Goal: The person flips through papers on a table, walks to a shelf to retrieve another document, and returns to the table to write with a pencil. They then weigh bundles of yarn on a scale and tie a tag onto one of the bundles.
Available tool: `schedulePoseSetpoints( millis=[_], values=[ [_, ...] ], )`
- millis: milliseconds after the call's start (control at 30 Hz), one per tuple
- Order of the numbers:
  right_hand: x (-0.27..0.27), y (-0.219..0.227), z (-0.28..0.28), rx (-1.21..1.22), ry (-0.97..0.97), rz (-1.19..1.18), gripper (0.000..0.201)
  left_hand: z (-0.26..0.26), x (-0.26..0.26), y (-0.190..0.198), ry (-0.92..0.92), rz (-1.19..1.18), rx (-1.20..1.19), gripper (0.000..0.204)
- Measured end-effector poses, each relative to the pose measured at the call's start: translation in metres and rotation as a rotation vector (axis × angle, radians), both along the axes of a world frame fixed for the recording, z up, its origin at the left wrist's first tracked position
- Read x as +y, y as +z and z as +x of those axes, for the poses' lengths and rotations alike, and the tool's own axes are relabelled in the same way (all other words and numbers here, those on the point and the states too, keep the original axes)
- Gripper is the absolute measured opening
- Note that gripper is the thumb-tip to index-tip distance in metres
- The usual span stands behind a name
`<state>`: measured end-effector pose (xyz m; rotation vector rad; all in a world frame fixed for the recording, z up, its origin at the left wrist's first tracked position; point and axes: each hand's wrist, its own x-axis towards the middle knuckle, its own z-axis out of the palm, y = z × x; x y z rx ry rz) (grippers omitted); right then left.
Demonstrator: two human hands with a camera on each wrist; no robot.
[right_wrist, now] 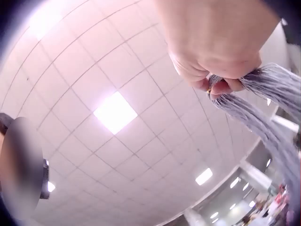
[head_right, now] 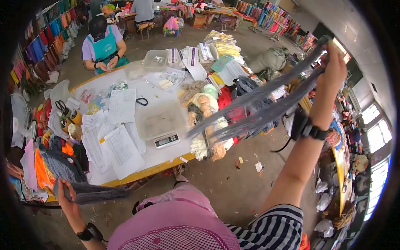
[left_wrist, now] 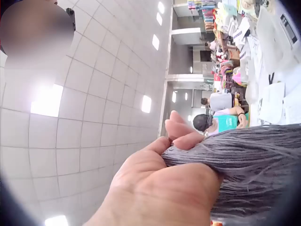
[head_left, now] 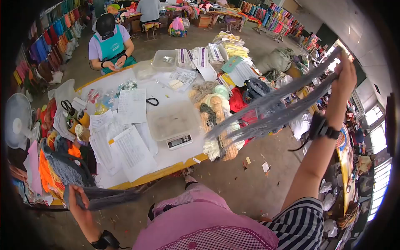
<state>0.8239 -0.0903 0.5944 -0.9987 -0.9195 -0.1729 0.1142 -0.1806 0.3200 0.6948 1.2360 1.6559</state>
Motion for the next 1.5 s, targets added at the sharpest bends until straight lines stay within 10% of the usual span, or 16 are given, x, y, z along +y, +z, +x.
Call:
schedulePoseSetpoints(
  millis=[233, 333, 400, 467, 567, 600, 800, 967, 1033, 1100, 1167, 1233, 1333, 1433, 1500],
  values=[
    [0.144, -0.024, 0.142, -0.282, -0.335, -0.15, 0.032, 0.018, 0.0, 0.015, 0.181, -0.008, 0.014, 0.023],
    [0.206, -0.111, 0.171, -0.513, -0.712, -0.352, 0.036, 0.029, -0.008, 0.019, 0.24, -0.01, -0.066, 0.033],
    [0.25, -0.188, 0.2, -0.761, -0.785, -0.942, 0.042, 0.034, -0.015, 0.021, 0.25, -0.018, -0.159, 0.052],
    [0.274, -0.246, 0.161, -0.753, -0.584, -1.361, 0.053, 0.042, -0.021, 0.027, 0.253, -0.047, -0.18, 0.056],
    [0.304, -0.322, 0.057, -0.947, 0.136, -1.08, 0.041, 0.071, -0.025, 0.05, 0.194, -0.109, -0.253, 0.07],
    [0.309, -0.341, 0.003, -0.676, 0.603, -1.023, 0.034, 0.085, -0.021, 0.061, 0.148, -0.106, -0.273, 0.075],
    [0.168, -0.269, -0.352, -0.752, 1.843, -0.722, 0.072, 0.137, -0.006, 0.085, -0.261, -0.047, -0.489, 0.098],
    [0.059, -0.26, -0.487, -0.773, 2.578, -0.588, 0.066, 0.139, -0.025, 0.086, -0.601, -0.073, -0.311, 0.105],
    [0.053, -0.263, -0.512, -1.166, 2.489, -0.367, 0.041, 0.115, -0.05, 0.065, -0.847, 0.005, -0.16, 0.103],
    [0.059, -0.238, -0.52, -1.013, 2.64, -1.121, 0.03, 0.092, -0.085, 0.051, -0.654, -0.096, -0.232, 0.098],
    [0.06, -0.224, -0.54, -1.01, 2.648, -1.176, 0.026, 0.09, -0.078, 0.04, -0.062, -0.092, -0.503, 0.081],
    [0.051, -0.217, -0.569, -1.172, 2.572, -1.138, 0.024, 0.06, -0.073, -0.019, -0.076, -0.179, -0.341, 0.056],
    [0.053, -0.239, -0.618, -1.351, 2.552, -1.121, 0.021, 0.031, -0.078, 0.006, -0.557, -0.234, 0.119, 0.041],
    [0.064, -0.271, -0.654, -1.255, 2.742, -1.352, 0.036, -0.003, -0.078, 0.037, -0.784, 0.098, 0.036, 0.05],
    [0.059, -0.281, -0.681, -0.944, 3.394, -1.538, 0.062, -0.031, -0.081, 0.059, -0.436, 0.304, -0.11, 0.054]
  ],
)
